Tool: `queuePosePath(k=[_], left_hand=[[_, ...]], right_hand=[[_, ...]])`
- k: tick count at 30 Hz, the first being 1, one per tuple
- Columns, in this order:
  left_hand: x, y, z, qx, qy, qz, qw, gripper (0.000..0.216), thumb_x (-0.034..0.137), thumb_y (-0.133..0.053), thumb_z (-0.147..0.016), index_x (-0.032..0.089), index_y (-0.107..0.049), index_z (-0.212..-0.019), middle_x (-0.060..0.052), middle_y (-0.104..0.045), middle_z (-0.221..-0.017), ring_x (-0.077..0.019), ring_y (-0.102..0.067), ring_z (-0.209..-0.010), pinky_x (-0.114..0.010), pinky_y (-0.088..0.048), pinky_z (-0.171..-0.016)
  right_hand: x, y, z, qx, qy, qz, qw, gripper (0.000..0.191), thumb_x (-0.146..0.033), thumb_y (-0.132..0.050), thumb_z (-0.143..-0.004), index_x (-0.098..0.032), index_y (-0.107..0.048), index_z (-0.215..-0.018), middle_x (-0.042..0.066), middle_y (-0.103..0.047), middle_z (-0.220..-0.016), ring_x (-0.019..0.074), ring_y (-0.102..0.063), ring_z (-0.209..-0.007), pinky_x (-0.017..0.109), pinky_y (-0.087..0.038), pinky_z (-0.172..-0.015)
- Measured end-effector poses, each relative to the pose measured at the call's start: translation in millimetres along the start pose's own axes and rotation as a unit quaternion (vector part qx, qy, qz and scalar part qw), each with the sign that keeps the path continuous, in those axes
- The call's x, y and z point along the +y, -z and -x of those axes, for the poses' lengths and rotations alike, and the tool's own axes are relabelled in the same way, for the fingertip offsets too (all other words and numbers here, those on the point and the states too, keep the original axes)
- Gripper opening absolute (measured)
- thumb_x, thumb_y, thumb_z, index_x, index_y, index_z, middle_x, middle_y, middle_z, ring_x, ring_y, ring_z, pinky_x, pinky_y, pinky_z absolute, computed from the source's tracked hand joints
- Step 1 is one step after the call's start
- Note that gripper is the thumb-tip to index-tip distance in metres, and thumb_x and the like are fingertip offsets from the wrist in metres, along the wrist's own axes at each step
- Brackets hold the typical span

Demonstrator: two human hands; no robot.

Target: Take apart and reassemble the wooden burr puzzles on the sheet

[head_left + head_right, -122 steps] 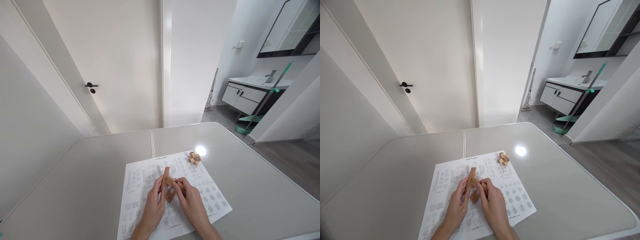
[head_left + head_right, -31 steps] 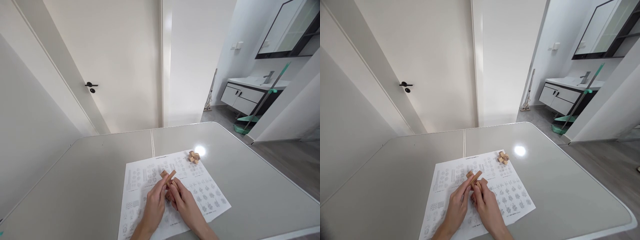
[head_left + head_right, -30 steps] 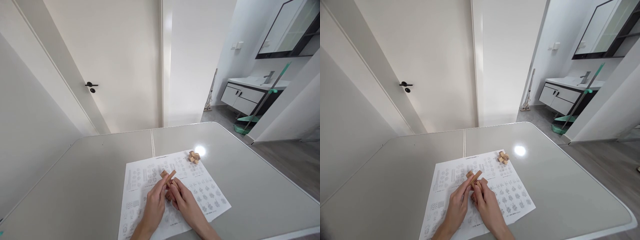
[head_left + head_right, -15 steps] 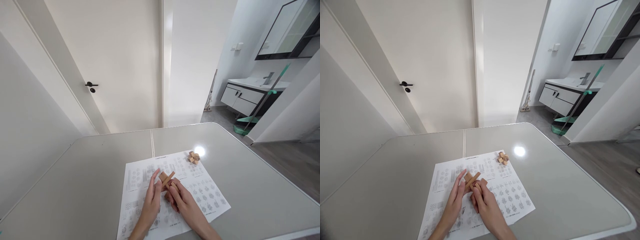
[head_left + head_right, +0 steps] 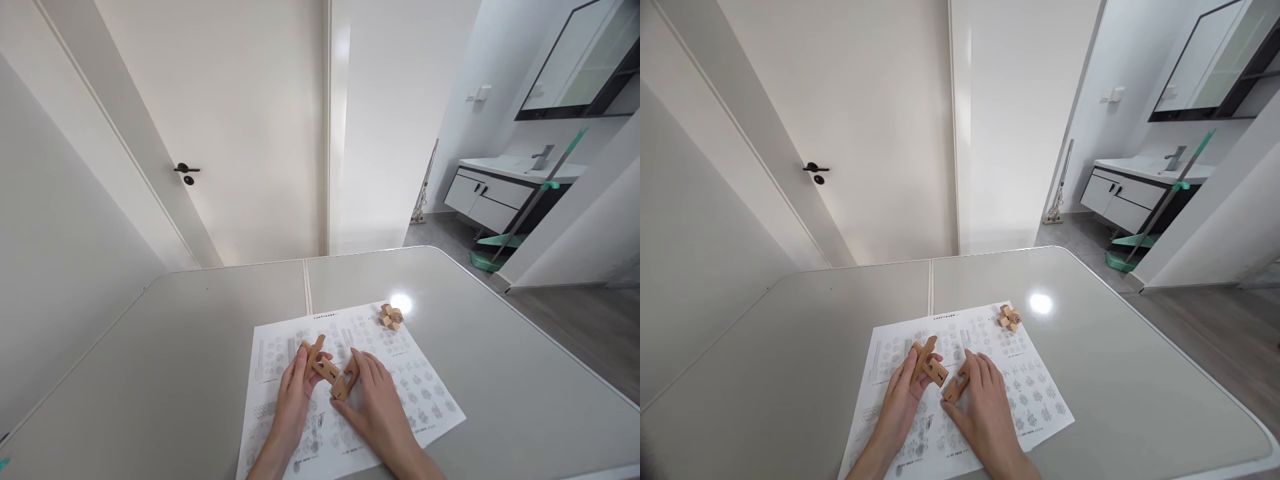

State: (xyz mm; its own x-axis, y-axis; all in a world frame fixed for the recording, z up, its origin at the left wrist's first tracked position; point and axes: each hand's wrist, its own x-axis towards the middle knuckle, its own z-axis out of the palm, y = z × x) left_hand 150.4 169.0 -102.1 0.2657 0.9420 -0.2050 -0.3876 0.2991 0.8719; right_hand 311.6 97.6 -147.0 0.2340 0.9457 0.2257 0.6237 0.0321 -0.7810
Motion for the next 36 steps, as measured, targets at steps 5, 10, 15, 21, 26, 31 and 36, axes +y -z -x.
queuePosePath(k=[5, 10, 15, 21, 26, 31, 36], left_hand=[[0, 1, 2, 0.009, -0.012, -0.043, 0.999, 0.044, 0.057, -0.063, -0.094, 0.016, -0.074, -0.105, -0.012, -0.078, -0.101, -0.029, -0.07, -0.107, -0.045, -0.051, -0.104], [-1, -2, 6, -0.019, -0.012, -0.144, 0.989, 0.049, 0.06, -0.057, -0.095, 0.019, -0.072, -0.117, -0.011, -0.076, -0.118, -0.0301, -0.067, -0.119, -0.042, -0.05, -0.108], [-1, -4, 9, -0.068, -0.049, -0.214, 0.973, 0.044, 0.057, -0.052, -0.099, 0.021, -0.071, -0.114, -0.007, -0.075, -0.113, -0.0269, -0.067, -0.111, -0.037, -0.051, -0.101], [3, -7, 12, -0.099, -0.075, -0.266, 0.956, 0.037, 0.053, -0.048, -0.102, 0.023, -0.069, -0.108, -0.005, -0.071, -0.102, -0.0223, -0.062, -0.097, -0.031, -0.049, -0.092], [4, -8, 12, -0.111, -0.079, -0.243, 0.961, 0.032, 0.052, -0.049, -0.102, 0.023, -0.062, -0.095, -0.001, -0.06, -0.088, -0.0183, -0.055, -0.082, -0.028, -0.048, -0.08], [3, -2, 8, -0.085, -0.082, -0.199, 0.973, 0.029, 0.051, -0.057, -0.099, 0.022, -0.061, -0.093, -0.004, -0.059, -0.102, -0.0196, -0.057, -0.093, -0.029, -0.048, -0.085], [2, -2, 8, -0.095, -0.041, -0.109, 0.989, 0.029, 0.049, -0.062, -0.096, 0.021, -0.063, -0.091, -0.007, -0.058, -0.119, -0.0241, -0.059, -0.108, -0.033, -0.049, -0.092]], right_hand=[[-12, 24, -12, 0.031, -0.104, -0.122, 0.987, 0.071, -0.048, -0.08, -0.079, -0.026, -0.051, -0.139, 0.014, -0.059, -0.141, 0.0393, -0.054, -0.131, 0.058, -0.045, -0.109], [-44, 50, -25, -0.008, -0.14, -0.306, 0.942, 0.061, -0.048, -0.08, -0.08, -0.029, -0.055, -0.133, 0.01, -0.06, -0.141, 0.0326, -0.06, -0.128, 0.05, -0.051, -0.106], [-57, 47, -26, -0.033, -0.135, -0.304, 0.943, 0.057, -0.048, -0.081, -0.079, -0.028, -0.059, -0.128, 0.008, -0.063, -0.137, 0.0317, -0.058, -0.131, 0.051, -0.049, -0.11], [-48, 59, -29, -0.091, -0.153, -0.3, 0.937, 0.053, -0.042, -0.084, -0.076, -0.027, -0.06, -0.122, 0.009, -0.066, -0.133, 0.0321, -0.059, -0.129, 0.052, -0.049, -0.108], [-53, 58, -29, -0.149, -0.17, -0.341, 0.912, 0.058, -0.037, -0.085, -0.075, -0.026, -0.055, -0.123, 0.01, -0.067, -0.131, 0.0306, -0.059, -0.13, 0.052, -0.047, -0.111], [-59, 48, -26, -0.146, -0.167, -0.371, 0.902, 0.054, -0.032, -0.086, -0.073, -0.026, -0.054, -0.117, 0.01, -0.069, -0.127, 0.0303, -0.06, -0.129, 0.052, -0.045, -0.112], [-58, 47, -28, -0.175, -0.15, -0.378, 0.897, 0.058, -0.032, -0.086, -0.073, -0.027, -0.051, -0.119, 0.008, -0.068, -0.128, 0.0293, -0.06, -0.128, 0.049, -0.049, -0.109]])
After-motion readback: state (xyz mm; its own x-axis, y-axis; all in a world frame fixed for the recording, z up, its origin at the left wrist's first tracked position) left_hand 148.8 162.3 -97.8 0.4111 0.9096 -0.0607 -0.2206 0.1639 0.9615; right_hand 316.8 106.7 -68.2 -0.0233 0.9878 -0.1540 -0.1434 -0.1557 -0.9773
